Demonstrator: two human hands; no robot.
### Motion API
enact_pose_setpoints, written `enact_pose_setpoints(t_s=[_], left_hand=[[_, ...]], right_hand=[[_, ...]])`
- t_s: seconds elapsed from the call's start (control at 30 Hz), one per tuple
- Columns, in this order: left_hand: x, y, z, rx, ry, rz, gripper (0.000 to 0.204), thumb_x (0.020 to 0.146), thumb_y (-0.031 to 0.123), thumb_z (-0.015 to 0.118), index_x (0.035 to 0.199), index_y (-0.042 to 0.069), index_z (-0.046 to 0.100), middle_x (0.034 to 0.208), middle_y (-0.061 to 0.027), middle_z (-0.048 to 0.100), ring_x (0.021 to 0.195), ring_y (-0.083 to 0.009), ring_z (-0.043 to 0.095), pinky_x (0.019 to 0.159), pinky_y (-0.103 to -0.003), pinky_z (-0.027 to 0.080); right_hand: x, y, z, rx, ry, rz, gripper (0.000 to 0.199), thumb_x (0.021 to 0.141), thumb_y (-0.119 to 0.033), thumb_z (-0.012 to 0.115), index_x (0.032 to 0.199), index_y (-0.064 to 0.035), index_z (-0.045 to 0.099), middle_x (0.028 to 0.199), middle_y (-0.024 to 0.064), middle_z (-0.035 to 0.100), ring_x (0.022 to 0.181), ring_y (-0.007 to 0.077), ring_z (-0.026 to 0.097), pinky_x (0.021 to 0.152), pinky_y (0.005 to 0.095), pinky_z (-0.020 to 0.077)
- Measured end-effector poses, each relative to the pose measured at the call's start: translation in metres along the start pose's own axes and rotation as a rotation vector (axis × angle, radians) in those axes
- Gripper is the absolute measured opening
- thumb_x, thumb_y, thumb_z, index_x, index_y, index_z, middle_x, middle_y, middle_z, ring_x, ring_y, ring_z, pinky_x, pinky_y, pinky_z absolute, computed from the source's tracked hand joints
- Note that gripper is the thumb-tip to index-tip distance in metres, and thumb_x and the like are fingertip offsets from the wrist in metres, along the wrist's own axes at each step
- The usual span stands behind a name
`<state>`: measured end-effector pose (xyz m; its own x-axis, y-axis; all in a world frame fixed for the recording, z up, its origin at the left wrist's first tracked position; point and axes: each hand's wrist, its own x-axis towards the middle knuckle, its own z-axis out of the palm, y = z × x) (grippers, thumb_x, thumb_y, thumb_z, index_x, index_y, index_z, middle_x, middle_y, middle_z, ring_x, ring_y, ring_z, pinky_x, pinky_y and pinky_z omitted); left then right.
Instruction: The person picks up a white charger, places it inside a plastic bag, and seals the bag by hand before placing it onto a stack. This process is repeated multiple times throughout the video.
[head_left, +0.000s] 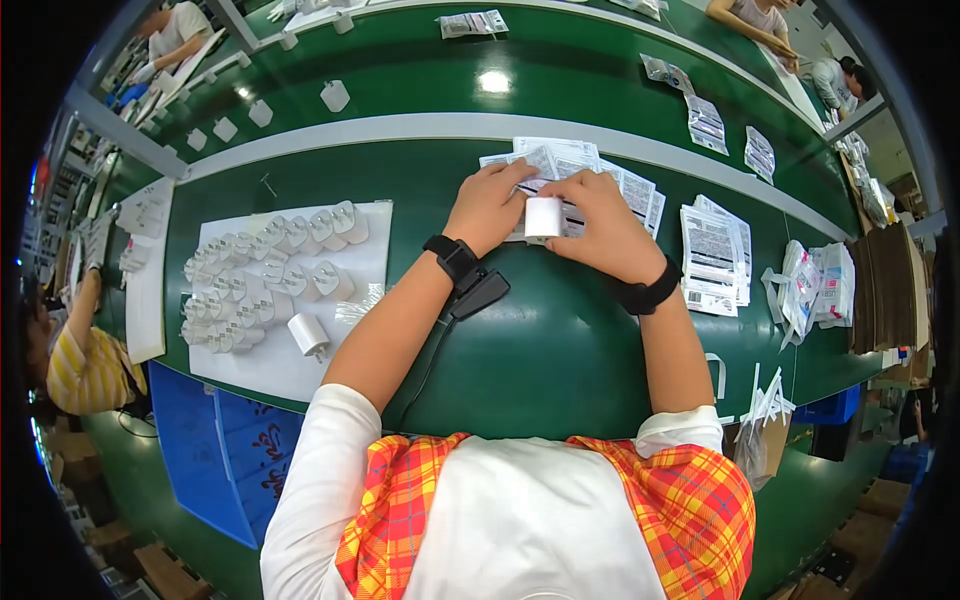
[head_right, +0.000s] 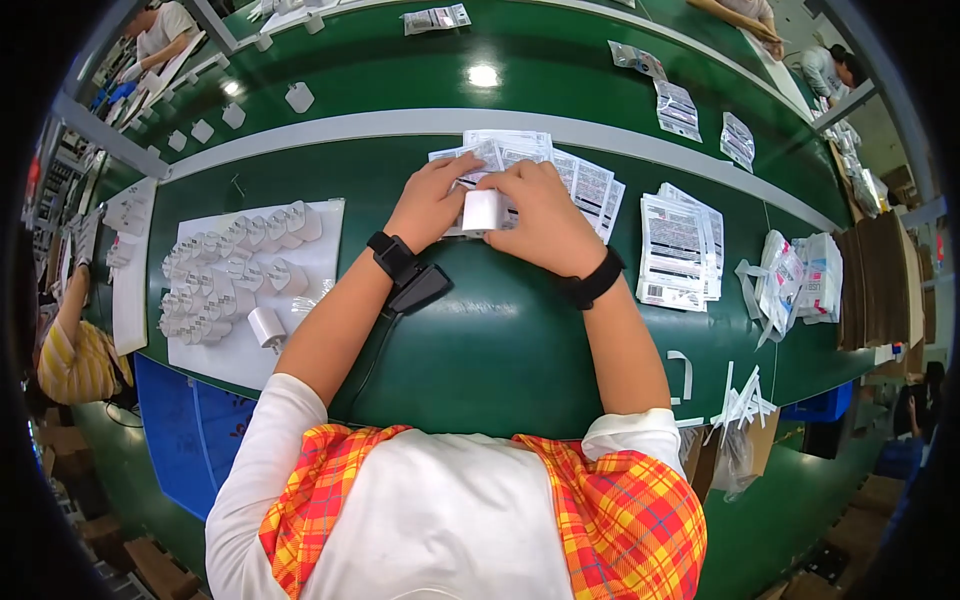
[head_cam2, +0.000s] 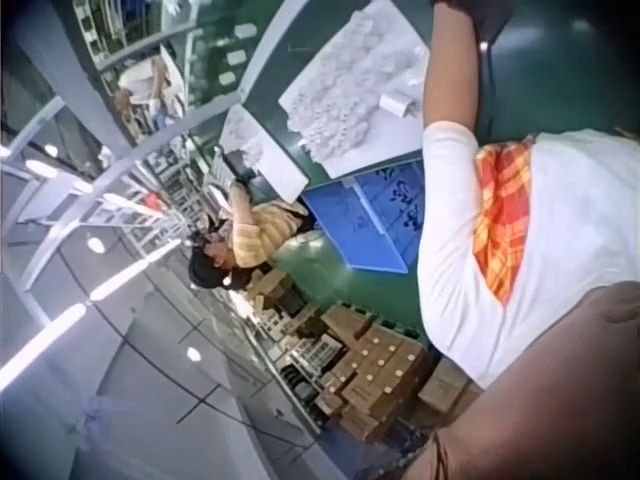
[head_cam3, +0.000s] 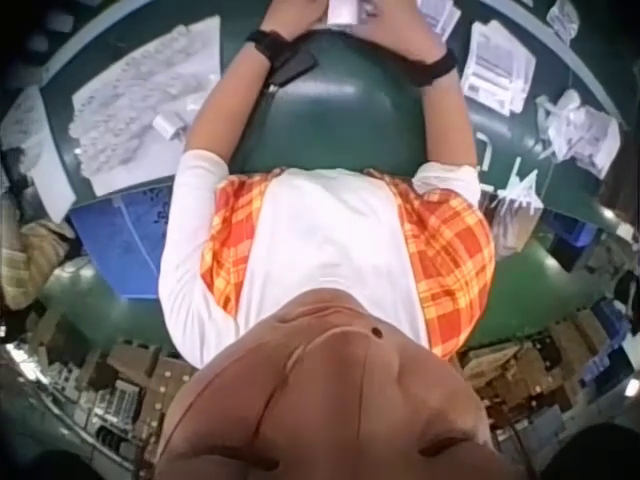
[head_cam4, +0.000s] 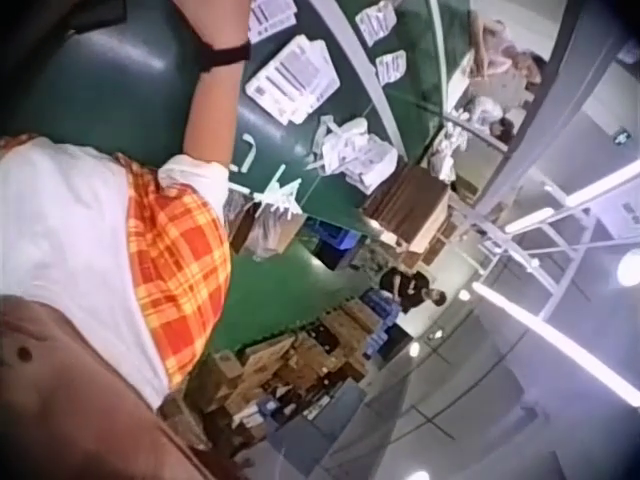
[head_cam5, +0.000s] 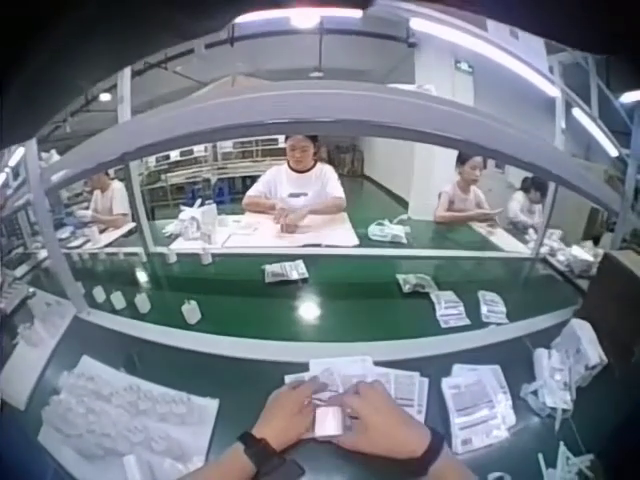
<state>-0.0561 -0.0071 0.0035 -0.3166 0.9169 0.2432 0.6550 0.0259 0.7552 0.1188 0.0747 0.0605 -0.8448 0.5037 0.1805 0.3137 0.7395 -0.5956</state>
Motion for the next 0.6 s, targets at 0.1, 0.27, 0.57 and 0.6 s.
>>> enact_pose_setpoints(t_s=[0.1, 0.27, 0.57, 0.6], left_hand=[[0.002, -0.008, 0.0, 0.028, -0.028, 0.08, 0.039, 0.087, 0.021, 0.051, 0.123, 0.009, 0.061, 0.135, -0.0176, 0.054, 0.124, -0.0362, 0.049, 0.104, -0.044, 0.039], [0.002, -0.016, 0.001, 0.051, -0.033, 0.084, 0.039, 0.092, 0.028, 0.047, 0.123, 0.008, 0.061, 0.137, -0.0169, 0.053, 0.128, -0.0349, 0.046, 0.106, -0.045, 0.036], [-0.011, 0.008, 0.007, 0.436, 0.004, 0.134, 0.048, 0.095, 0.024, 0.048, 0.137, 0.003, 0.044, 0.142, -0.0202, 0.046, 0.129, -0.0386, 0.044, 0.109, -0.045, 0.032], [-0.013, 0.008, 0.009, 0.491, 0.035, 0.18, 0.049, 0.094, 0.022, 0.049, 0.138, 0.003, 0.042, 0.142, -0.0206, 0.046, 0.129, -0.0388, 0.045, 0.108, -0.044, 0.032]], right_hand=[[-0.003, -0.006, -0.008, -0.072, -0.061, -0.101, 0.051, 0.065, -0.015, 0.078, 0.114, -0.0115, 0.063, 0.116, 0.0132, 0.051, 0.11, 0.0337, 0.047, 0.099, 0.0397, 0.0389], [-0.003, -0.007, -0.005, -0.07, -0.044, -0.108, 0.047, 0.065, -0.014, 0.079, 0.11, -0.0143, 0.065, 0.116, 0.0128, 0.05, 0.114, 0.0332, 0.043, 0.099, 0.0415, 0.0379], [0.015, 0.015, 0.035, 0.029, 0.187, 0.047, 0.043, 0.071, -0.01, 0.073, 0.105, -0.0039, 0.049, 0.098, 0.0186, 0.056, 0.092, 0.0389, 0.056, 0.083, 0.0411, 0.0471], [0.016, 0.017, 0.035, 0.029, 0.155, 0.027, 0.04, 0.073, -0.008, 0.072, 0.104, -0.0032, 0.046, 0.093, 0.0193, 0.057, 0.088, 0.0397, 0.057, 0.08, 0.0412, 0.0479]])
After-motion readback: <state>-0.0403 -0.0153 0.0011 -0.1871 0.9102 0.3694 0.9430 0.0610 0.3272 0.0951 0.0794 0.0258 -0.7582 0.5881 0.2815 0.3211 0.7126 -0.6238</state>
